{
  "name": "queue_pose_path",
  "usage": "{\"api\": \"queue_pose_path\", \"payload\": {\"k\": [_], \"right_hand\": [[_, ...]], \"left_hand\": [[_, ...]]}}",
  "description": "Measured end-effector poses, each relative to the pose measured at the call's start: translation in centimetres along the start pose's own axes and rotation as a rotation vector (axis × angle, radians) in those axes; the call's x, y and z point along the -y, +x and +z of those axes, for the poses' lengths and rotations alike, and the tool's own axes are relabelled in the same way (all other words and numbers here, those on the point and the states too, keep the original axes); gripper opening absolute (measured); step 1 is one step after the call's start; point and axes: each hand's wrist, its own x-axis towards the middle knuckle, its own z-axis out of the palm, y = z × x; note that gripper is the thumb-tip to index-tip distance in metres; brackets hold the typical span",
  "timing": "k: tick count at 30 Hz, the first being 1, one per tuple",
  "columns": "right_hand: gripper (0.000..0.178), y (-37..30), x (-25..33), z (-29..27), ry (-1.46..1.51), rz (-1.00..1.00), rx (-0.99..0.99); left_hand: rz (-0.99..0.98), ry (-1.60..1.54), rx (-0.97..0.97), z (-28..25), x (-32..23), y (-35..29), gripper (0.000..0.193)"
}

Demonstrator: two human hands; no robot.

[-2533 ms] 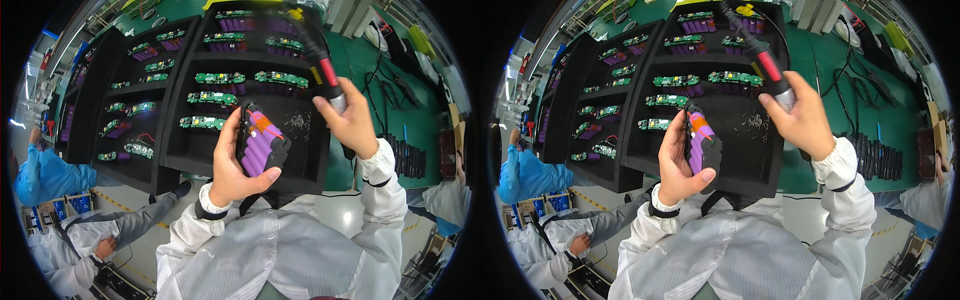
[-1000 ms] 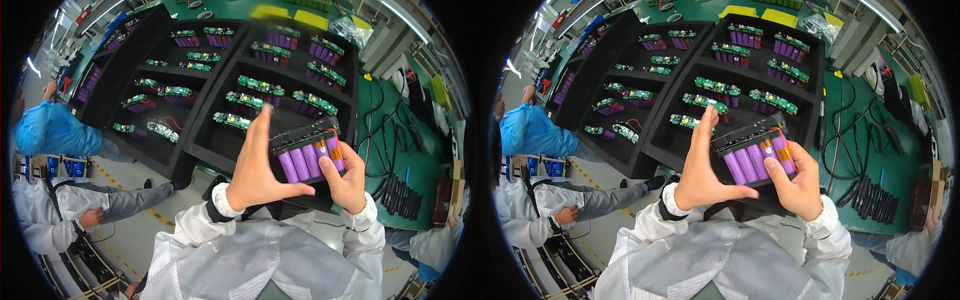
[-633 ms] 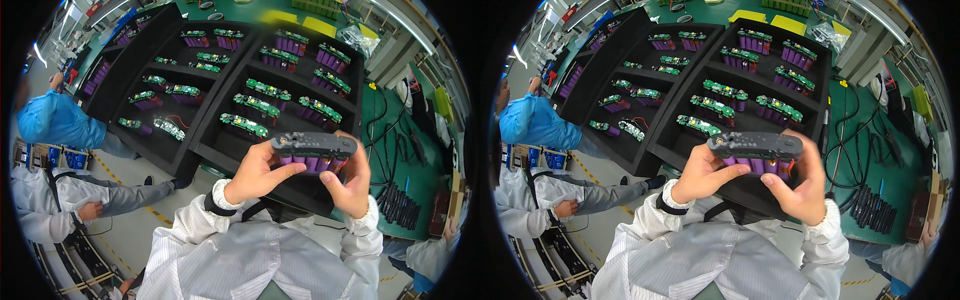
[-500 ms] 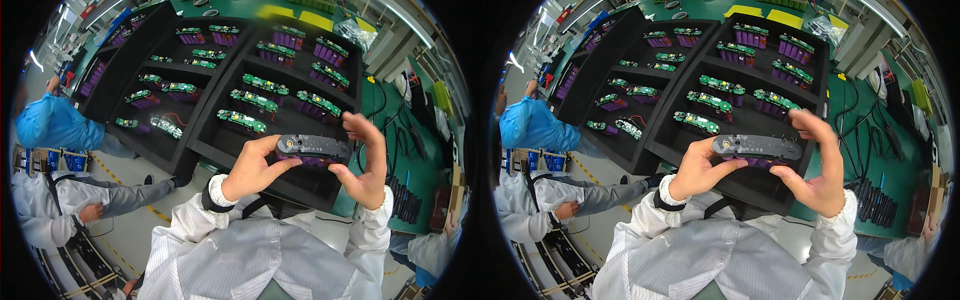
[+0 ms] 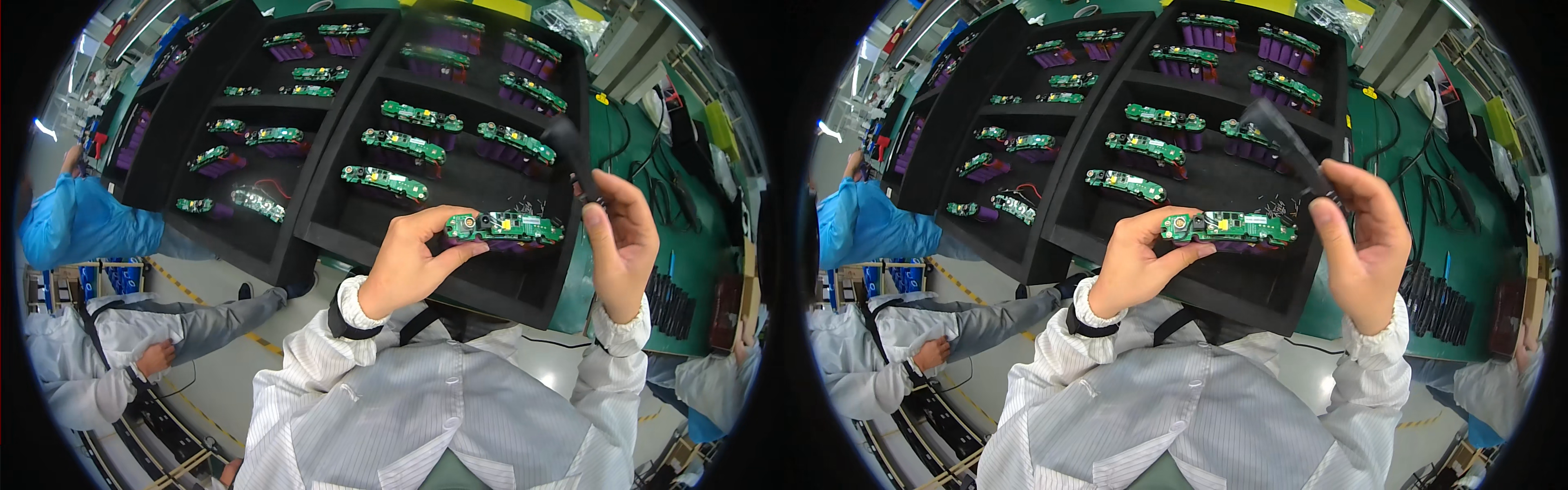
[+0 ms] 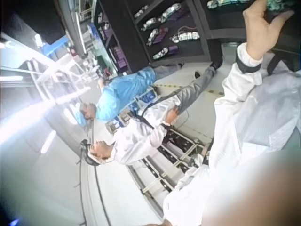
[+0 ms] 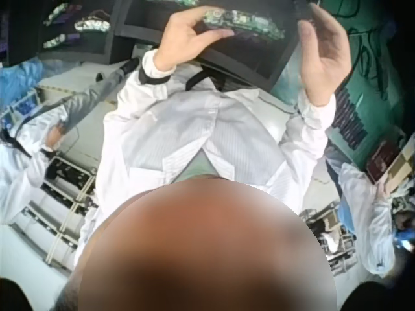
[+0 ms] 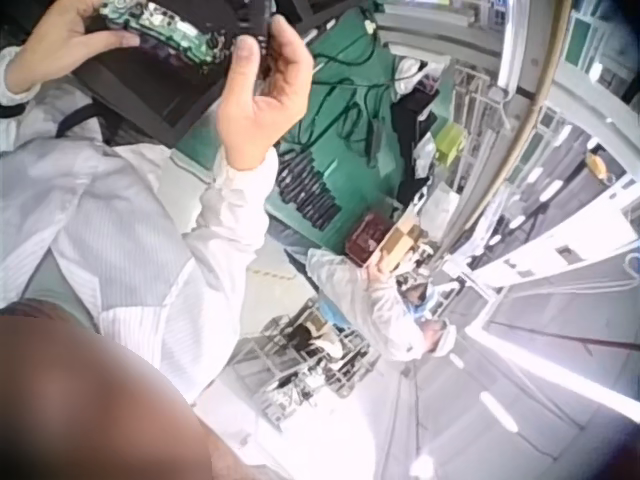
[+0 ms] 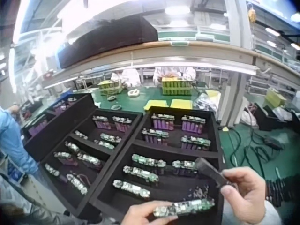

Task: Assembling and inspecting battery packs with circuit boards using a handheld power tool.

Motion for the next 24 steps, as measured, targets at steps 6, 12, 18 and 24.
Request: {"api": "queue_pose_path", "payload": {"k": [6, 12, 18, 24], "right_hand": [[0.033, -1.0, -1.0, -3.7, 0.201, 0.255, -0.020], [0.036, -4.6, -5.2, -9.7, 0.235, 0.155, -0.532], [0.039, -12.8, -8.4, -12.9, 0.000, 0.478, -0.751], [0.042, -17.5, -9.4, -10.8, -0.027, 0.644, -0.886]], "left_hand": [[-0.046, -0.105, -0.017, 0.2, 0.3, -0.1, 0.033], [-0.129, -0.111, -0.106, 0.3, 0.0, -0.6, 0.031], [-0.189, -0.096, -0.070, 0.6, -0.4, -0.3, 0.032], [-0.202, -0.056, -0.076, -0.3, -0.2, -1.1, 0.035]]}}
